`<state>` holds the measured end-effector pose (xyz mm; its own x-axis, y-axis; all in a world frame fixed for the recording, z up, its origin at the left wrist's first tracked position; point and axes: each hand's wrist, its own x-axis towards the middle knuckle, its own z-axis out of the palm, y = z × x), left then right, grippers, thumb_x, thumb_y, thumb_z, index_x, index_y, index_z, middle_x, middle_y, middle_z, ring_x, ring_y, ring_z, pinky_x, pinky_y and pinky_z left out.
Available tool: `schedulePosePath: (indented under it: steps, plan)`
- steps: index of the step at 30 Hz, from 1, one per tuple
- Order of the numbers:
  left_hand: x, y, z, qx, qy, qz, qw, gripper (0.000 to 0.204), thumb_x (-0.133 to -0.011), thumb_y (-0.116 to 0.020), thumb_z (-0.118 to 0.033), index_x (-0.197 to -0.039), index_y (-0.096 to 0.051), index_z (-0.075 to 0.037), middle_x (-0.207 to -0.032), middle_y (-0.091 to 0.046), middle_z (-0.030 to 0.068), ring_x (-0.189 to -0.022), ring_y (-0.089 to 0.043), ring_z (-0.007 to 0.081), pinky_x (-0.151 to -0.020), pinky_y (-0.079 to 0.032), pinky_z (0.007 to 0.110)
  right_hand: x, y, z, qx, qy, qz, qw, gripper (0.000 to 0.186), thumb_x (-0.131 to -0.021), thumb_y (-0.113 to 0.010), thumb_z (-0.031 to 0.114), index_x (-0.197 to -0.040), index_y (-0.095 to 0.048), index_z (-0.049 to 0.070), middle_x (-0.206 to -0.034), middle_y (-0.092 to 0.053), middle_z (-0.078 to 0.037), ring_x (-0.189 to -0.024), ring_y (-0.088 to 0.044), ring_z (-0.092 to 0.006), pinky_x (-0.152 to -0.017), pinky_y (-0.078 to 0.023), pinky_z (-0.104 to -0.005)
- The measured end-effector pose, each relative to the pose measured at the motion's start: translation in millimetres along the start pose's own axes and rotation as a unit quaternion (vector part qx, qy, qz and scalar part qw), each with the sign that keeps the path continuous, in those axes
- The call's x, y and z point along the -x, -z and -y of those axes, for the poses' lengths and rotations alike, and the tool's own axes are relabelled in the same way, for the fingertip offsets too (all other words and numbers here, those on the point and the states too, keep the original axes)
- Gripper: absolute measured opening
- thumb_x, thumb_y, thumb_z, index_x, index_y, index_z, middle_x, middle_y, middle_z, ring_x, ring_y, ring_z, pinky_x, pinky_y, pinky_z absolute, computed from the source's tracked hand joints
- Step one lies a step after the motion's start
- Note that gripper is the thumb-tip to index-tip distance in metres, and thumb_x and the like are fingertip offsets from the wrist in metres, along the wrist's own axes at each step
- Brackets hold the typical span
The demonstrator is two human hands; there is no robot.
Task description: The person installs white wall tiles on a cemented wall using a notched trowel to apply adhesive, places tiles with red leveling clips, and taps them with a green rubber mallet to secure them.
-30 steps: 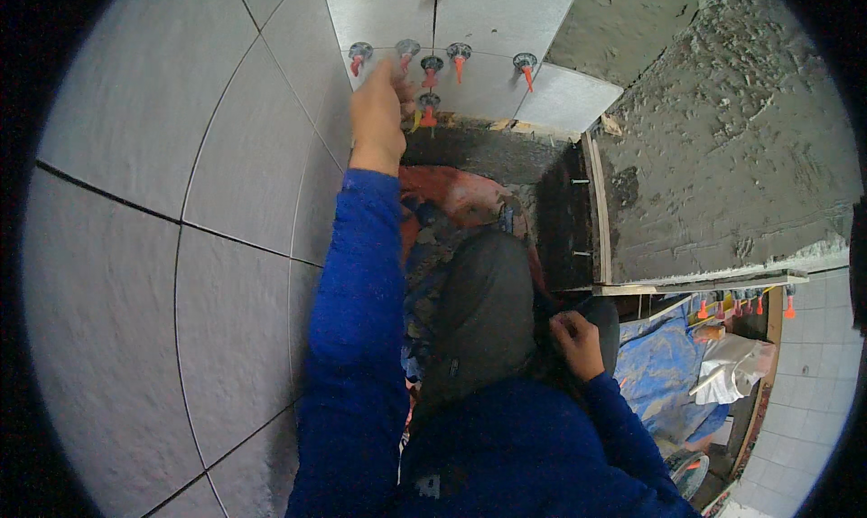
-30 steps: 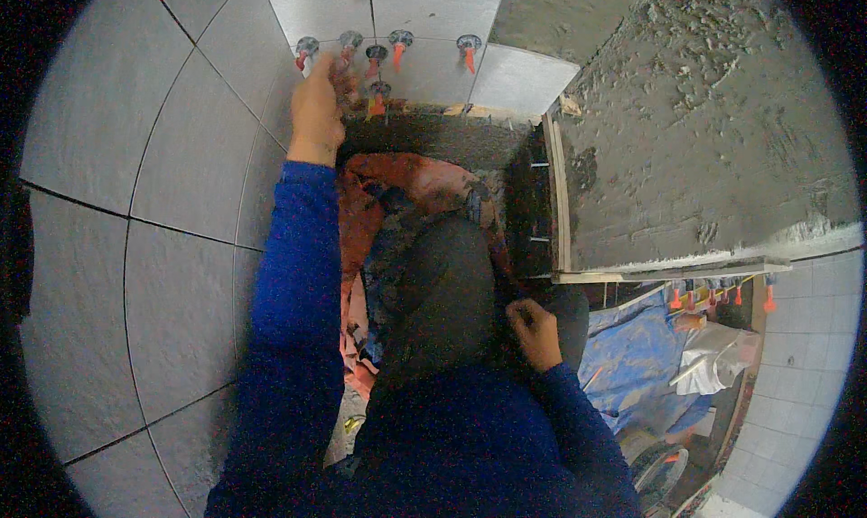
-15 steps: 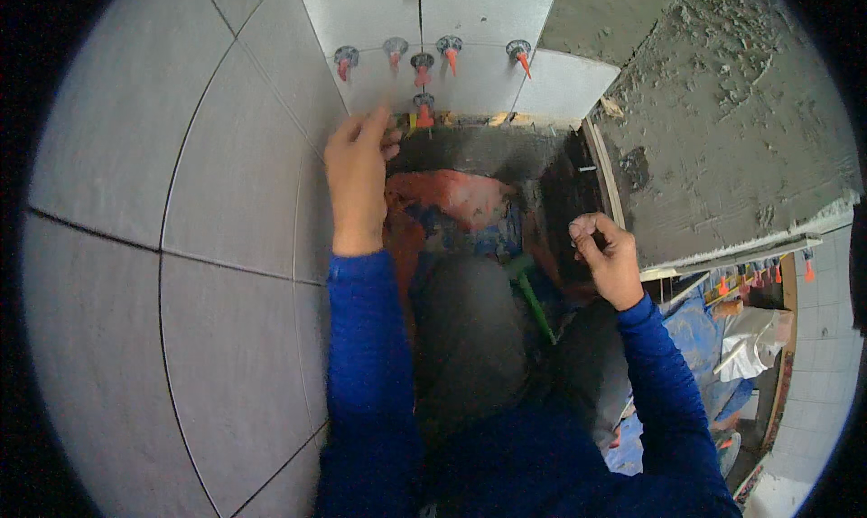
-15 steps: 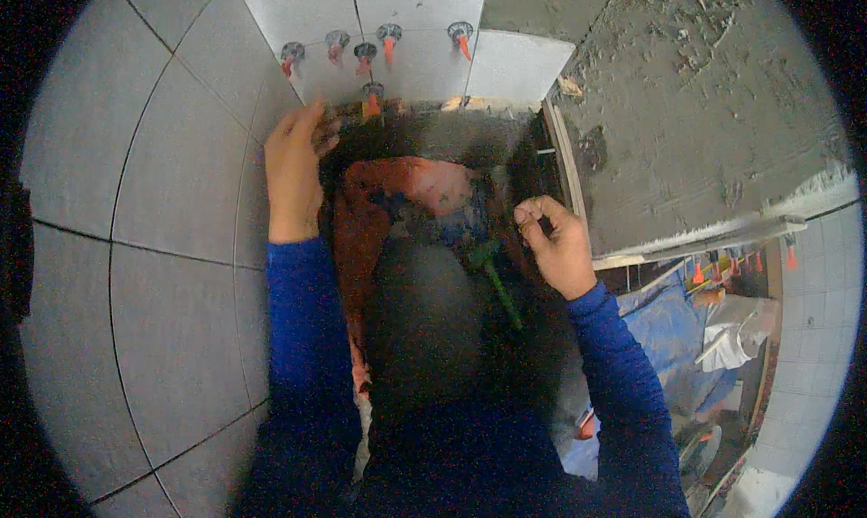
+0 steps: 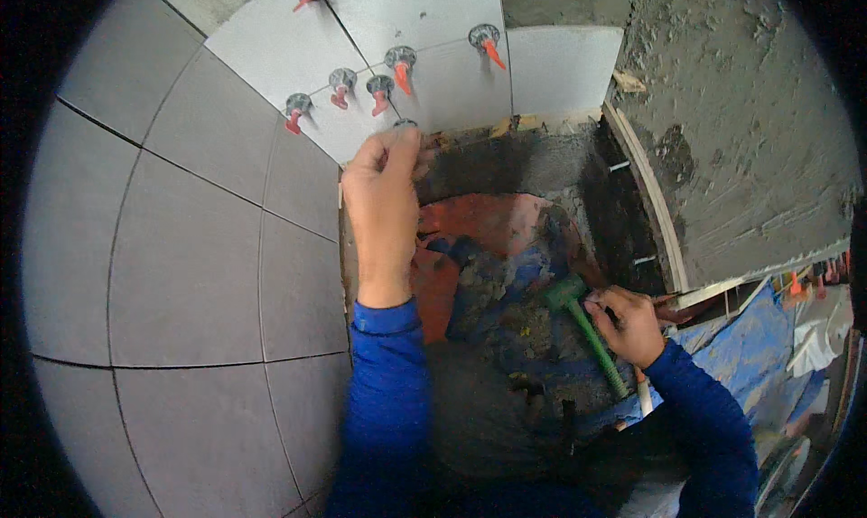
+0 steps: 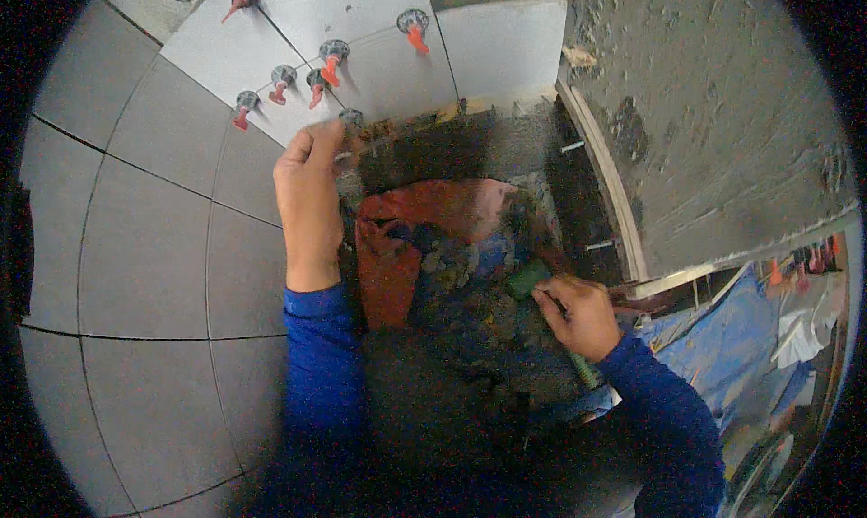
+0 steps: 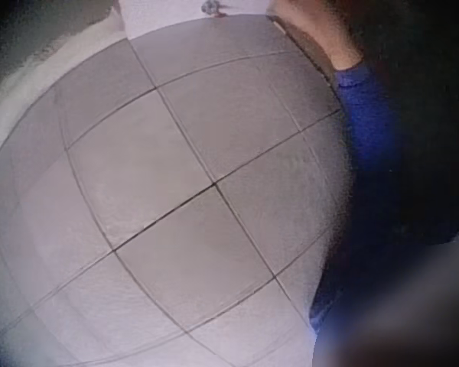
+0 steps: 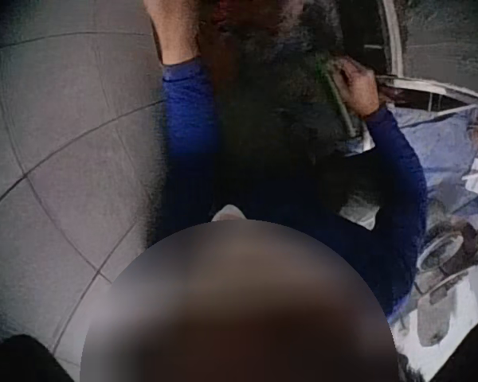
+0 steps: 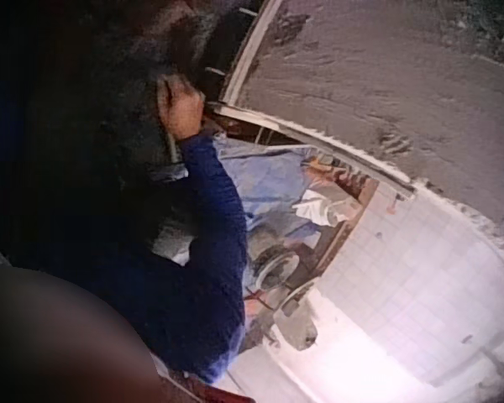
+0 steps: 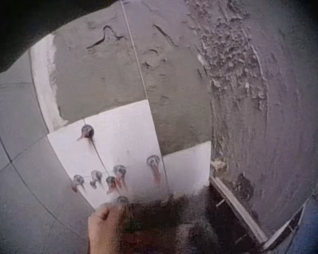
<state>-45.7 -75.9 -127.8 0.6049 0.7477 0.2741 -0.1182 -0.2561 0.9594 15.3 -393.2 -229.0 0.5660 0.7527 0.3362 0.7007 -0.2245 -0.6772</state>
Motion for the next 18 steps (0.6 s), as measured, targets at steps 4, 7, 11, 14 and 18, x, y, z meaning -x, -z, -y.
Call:
schedulePosePath:
  steps: [4,7,11,14,18]
  plan:
    - [8.7,5.0,12.8,-0.061,-0.04,0.019,0.997,0.029,-0.097,-0.067,-0.024,-0.092,-0.073,0.003,-0.083,-0.071,0.004,-0.079,-0.062,0.0099,-0.077,-0.049,0.026,2.3,3.9,20.5,0.077,0.039,-0.052,0.995,0.006,-0.086,-0.071,0.005,-0.091,-0.069,0.003,-0.085,-0.07,-0.014,-0.072,-0.068,-0.033,-0.065,-0.053,-0.0406]
    - [9.2,11.0,4.6,-0.056,-0.036,-0.041,0.997,0.029,-0.094,-0.069,-0.023,-0.087,-0.07,0.006,-0.073,-0.069,0.0056,-0.069,-0.057,0.0095,-0.065,-0.046,0.029,-3.6,37.0,61.2,0.141,0.105,-0.117,0.977,0.012,-0.079,-0.073,0.0,-0.089,-0.069,0.004,-0.084,-0.071,-0.014,-0.071,-0.068,-0.0307,-0.067,-0.054,-0.0385]
    - [-13.7,-2.3,-12.6,-0.075,-0.107,-0.081,0.988,0.034,-0.093,-0.069,-0.027,-0.081,-0.068,0.005,-0.068,-0.065,0.0115,-0.065,-0.058,0.0133,-0.062,-0.045,0.033,0.4,113.5,88.4,-0.132,0.12,-0.484,0.857,0.009,-0.088,-0.067,0.002,-0.096,-0.069,0.0,-0.085,-0.068,-0.014,-0.075,-0.065,-0.024,-0.074,-0.054,-0.0371]
    - [-39.1,-25.9,-17.7,-0.054,-0.186,-0.121,0.974,0.032,-0.093,-0.067,-0.025,-0.078,-0.066,0.004,-0.069,-0.064,0.0164,-0.061,-0.059,0.0247,-0.061,-0.045,0.038,-3.6,171.2,66.0,0.1,0.217,-0.608,0.757,0.017,-0.094,-0.069,0.01,-0.103,-0.067,-0.004,-0.102,-0.07,-0.018,-0.082,-0.066,-0.0212,-0.072,-0.055,-0.0326]
    - [-26.0,-36.5,-4.3,-0.087,-0.266,-0.178,0.943,0.033,-0.093,-0.066,-0.023,-0.075,-0.062,0.005,-0.068,-0.063,0.0171,-0.06,-0.057,0.0326,-0.06,-0.045,0.041,6.0,199.5,32.6,0.102,0.083,-0.677,0.724,0.025,-0.097,-0.071,0.021,-0.106,-0.067,-0.002,-0.104,-0.071,-0.015,-0.084,-0.065,-0.0198,-0.07,-0.054,-0.0301]
